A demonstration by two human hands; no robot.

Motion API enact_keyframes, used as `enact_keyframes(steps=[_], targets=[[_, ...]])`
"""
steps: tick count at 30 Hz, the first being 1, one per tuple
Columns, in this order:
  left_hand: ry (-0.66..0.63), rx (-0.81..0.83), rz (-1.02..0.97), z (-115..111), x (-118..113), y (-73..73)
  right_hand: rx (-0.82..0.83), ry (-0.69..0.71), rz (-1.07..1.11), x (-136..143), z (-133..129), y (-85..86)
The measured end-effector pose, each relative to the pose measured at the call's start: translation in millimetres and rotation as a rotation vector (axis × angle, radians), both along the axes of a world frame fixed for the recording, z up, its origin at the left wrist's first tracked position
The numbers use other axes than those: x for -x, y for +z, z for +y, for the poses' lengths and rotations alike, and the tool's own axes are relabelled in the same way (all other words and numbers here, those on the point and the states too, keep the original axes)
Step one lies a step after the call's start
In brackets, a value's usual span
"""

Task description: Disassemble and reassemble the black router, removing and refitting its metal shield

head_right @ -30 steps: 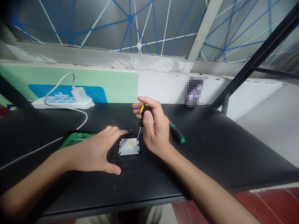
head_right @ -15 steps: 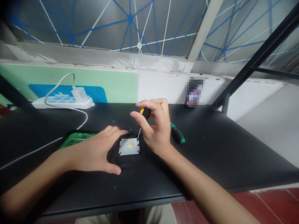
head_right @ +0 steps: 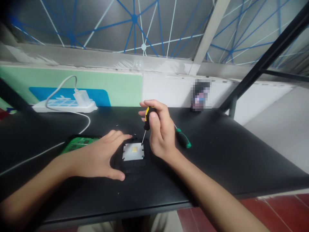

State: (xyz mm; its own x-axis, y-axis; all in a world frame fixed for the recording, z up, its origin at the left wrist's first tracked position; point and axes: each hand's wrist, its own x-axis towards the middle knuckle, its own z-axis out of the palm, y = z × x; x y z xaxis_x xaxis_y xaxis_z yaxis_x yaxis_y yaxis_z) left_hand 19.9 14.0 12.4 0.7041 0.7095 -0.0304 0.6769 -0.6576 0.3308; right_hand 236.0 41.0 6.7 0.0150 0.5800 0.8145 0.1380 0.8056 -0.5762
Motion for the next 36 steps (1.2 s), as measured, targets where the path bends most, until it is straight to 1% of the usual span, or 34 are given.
enact_keyframes(steps=[5,7,10,13,17,20,22,25,28,32,34,36], targets=[[-0.006,-0.017,-0.006,0.3,0.0,-1.0,-0.127,-0.144,-0.04,-1.5,5.4,1.1],[-0.005,-0.012,-0.004,0.3,0.1,-1.0,-0.178,-0.175,-0.062,-2.1,6.0,3.1],[-0.006,-0.01,-0.009,0.7,0.0,-0.9,-0.159,-0.199,-0.057,-1.4,4.0,5.3],[-0.006,-0.012,-0.008,1.4,-0.3,-1.3,-0.075,-0.127,-0.029,0.4,0.4,4.2],[-0.005,-0.014,-0.011,1.9,-0.6,-2.3,-0.028,-0.004,-0.005,2.0,-3.5,0.9],[-0.005,-0.022,-0.021,1.6,-0.6,-2.5,-0.009,0.019,0.01,2.2,-3.4,0.0],[-0.003,-0.021,-0.021,1.3,-0.3,-2.4,-0.033,-0.03,-0.001,1.6,-1.4,0.0],[-0.008,-0.02,-0.023,1.0,0.4,-2.2,-0.11,-0.112,-0.031,-0.1,2.8,0.7],[-0.012,-0.024,-0.024,1.1,0.9,-2.3,-0.174,-0.136,-0.064,-1.7,5.6,2.3],[-0.006,-0.016,-0.007,1.6,0.1,-2.2,-0.219,-0.188,-0.089,-1.9,5.0,5.0],[-0.003,-0.008,-0.004,1.6,-0.4,-1.8,-0.217,-0.229,-0.094,-1.0,3.4,5.4],[0.001,-0.006,-0.011,1.4,-0.6,-1.5,-0.164,-0.234,-0.078,0.2,1.6,4.6]])
